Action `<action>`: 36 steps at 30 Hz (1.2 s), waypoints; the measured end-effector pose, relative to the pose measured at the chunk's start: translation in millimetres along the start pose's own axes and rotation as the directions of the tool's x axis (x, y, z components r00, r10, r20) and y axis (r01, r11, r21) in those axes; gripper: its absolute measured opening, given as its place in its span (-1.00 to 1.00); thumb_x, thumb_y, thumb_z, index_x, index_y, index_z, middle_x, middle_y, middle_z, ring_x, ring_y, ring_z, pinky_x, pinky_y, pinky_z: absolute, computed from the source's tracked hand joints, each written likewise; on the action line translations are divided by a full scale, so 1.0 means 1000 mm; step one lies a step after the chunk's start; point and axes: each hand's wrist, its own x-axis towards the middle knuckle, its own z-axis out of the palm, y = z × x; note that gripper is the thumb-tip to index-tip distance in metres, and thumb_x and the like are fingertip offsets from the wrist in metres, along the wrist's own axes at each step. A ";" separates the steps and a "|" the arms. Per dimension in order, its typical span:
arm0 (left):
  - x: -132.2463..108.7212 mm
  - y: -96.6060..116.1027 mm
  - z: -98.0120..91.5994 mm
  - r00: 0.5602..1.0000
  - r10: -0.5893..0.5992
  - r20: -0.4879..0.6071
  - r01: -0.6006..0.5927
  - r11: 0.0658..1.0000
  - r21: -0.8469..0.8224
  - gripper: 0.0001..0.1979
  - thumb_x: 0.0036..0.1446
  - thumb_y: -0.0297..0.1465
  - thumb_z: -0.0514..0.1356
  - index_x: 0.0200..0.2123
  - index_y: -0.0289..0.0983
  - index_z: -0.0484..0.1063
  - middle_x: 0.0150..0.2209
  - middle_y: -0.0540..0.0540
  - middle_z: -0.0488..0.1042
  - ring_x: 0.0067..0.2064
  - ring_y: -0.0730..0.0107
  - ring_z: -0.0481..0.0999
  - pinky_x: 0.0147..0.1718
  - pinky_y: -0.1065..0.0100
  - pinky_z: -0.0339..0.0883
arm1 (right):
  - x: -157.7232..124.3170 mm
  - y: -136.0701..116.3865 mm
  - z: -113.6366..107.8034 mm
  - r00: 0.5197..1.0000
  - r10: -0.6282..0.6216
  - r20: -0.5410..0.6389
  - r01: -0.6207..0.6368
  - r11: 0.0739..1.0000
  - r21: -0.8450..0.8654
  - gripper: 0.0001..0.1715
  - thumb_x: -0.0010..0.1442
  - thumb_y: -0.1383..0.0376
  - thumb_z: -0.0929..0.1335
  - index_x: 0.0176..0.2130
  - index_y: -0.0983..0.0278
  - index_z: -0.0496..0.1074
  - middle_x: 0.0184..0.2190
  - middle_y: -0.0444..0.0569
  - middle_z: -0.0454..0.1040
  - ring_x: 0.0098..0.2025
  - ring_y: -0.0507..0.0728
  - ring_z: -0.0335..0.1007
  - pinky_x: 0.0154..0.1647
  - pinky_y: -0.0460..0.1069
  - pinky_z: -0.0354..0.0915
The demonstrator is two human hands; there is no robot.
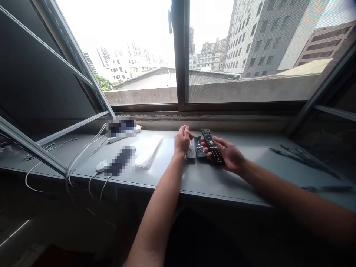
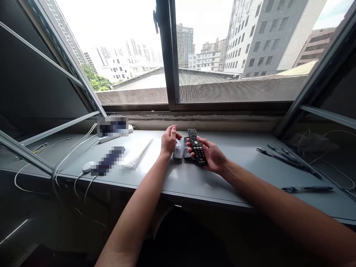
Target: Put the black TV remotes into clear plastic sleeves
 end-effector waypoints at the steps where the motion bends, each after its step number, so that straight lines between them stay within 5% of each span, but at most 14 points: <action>1: 0.000 0.000 0.000 1.000 0.001 -0.001 -0.001 1.000 -0.002 -0.58 0.57 -0.12 0.00 0.16 -0.23 0.51 -0.38 -0.03 0.65 -0.31 0.31 0.64 -0.15 0.32 0.42 | 0.001 0.001 -0.001 1.000 0.013 -0.016 -0.013 1.000 -0.001 -0.68 0.55 0.18 0.30 0.11 0.27 0.54 -0.09 0.14 0.60 -0.24 0.17 0.54 -0.38 -0.02 0.60; 8: 0.000 0.000 -0.002 1.000 -0.014 -0.022 0.015 1.000 0.012 -0.56 0.57 -0.11 -0.01 0.18 -0.23 0.50 -0.37 -0.04 0.66 -0.30 0.29 0.64 -0.15 0.31 0.42 | 0.002 0.002 -0.005 0.992 0.064 0.105 -0.065 0.998 0.001 -0.60 0.54 0.19 0.24 0.20 0.27 0.50 -0.32 0.01 0.52 -0.52 0.07 0.27 -0.67 -0.10 0.32; 13: 0.000 -0.002 -0.002 1.000 -0.002 -0.010 0.002 1.000 0.011 -0.55 0.58 -0.11 -0.05 0.16 -0.22 0.50 -0.38 -0.04 0.66 -0.31 0.28 0.64 -0.16 0.31 0.41 | 0.001 0.005 0.000 0.995 0.030 0.091 -0.031 0.999 0.008 -0.56 0.51 0.13 0.30 0.23 0.27 0.48 -0.32 0.02 0.49 -0.42 0.14 0.38 -0.54 -0.02 0.50; 21: -0.001 0.001 -0.002 1.000 0.023 -0.010 -0.023 0.999 0.028 -0.56 0.59 -0.10 -0.04 0.14 -0.21 0.52 -0.40 -0.03 0.64 -0.31 0.26 0.64 -0.14 0.30 0.39 | 0.004 0.003 0.000 0.997 0.032 -0.068 -0.029 0.998 0.054 -0.69 0.52 0.36 0.29 0.18 0.33 0.47 -0.23 0.06 0.61 -0.26 0.13 0.61 -0.21 -0.01 0.69; 24: -0.002 0.001 -0.002 1.000 0.022 -0.001 -0.022 0.999 0.045 -0.56 0.59 -0.09 -0.03 0.14 -0.18 0.53 -0.38 -0.02 0.64 -0.29 0.25 0.65 -0.12 0.30 0.38 | 0.002 0.003 -0.001 0.995 0.068 -0.078 -0.065 0.997 0.041 -0.70 0.59 0.20 0.29 0.14 0.31 0.47 -0.22 0.05 0.61 -0.39 0.09 0.55 -0.57 -0.10 0.54; 27: -0.002 0.000 -0.002 0.999 0.036 0.010 -0.037 0.997 0.067 -0.57 0.59 -0.12 -0.03 0.16 -0.18 0.52 -0.38 -0.03 0.64 -0.27 0.23 0.65 -0.11 0.29 0.38 | 0.001 0.002 -0.002 0.997 0.076 0.031 -0.078 0.993 0.089 -0.61 0.62 0.10 0.23 0.15 0.29 0.47 -0.31 0.00 0.53 -0.56 0.03 0.31 -0.81 -0.15 0.24; 31: -0.002 -0.002 -0.002 0.998 0.065 0.012 -0.066 0.994 0.085 -0.58 0.60 -0.14 -0.04 0.16 -0.21 0.51 -0.40 -0.02 0.64 -0.29 0.25 0.65 -0.13 0.30 0.37 | -0.002 0.002 -0.003 0.987 0.087 0.134 -0.103 0.987 0.124 -0.62 0.54 0.17 0.25 0.16 0.30 0.49 -0.40 -0.05 0.39 -0.54 0.07 0.25 -0.75 -0.12 0.30; 36: -0.003 -0.002 -0.002 0.997 0.072 0.010 -0.073 0.992 0.101 -0.57 0.61 -0.14 -0.06 0.17 -0.20 0.50 -0.39 0.00 0.64 -0.26 0.27 0.66 -0.13 0.31 0.39 | -0.002 0.002 -0.002 0.994 0.054 0.098 -0.067 0.988 0.138 -0.67 0.38 0.29 0.38 0.10 0.31 0.51 -0.27 0.06 0.52 -0.37 0.13 0.46 -0.49 -0.04 0.55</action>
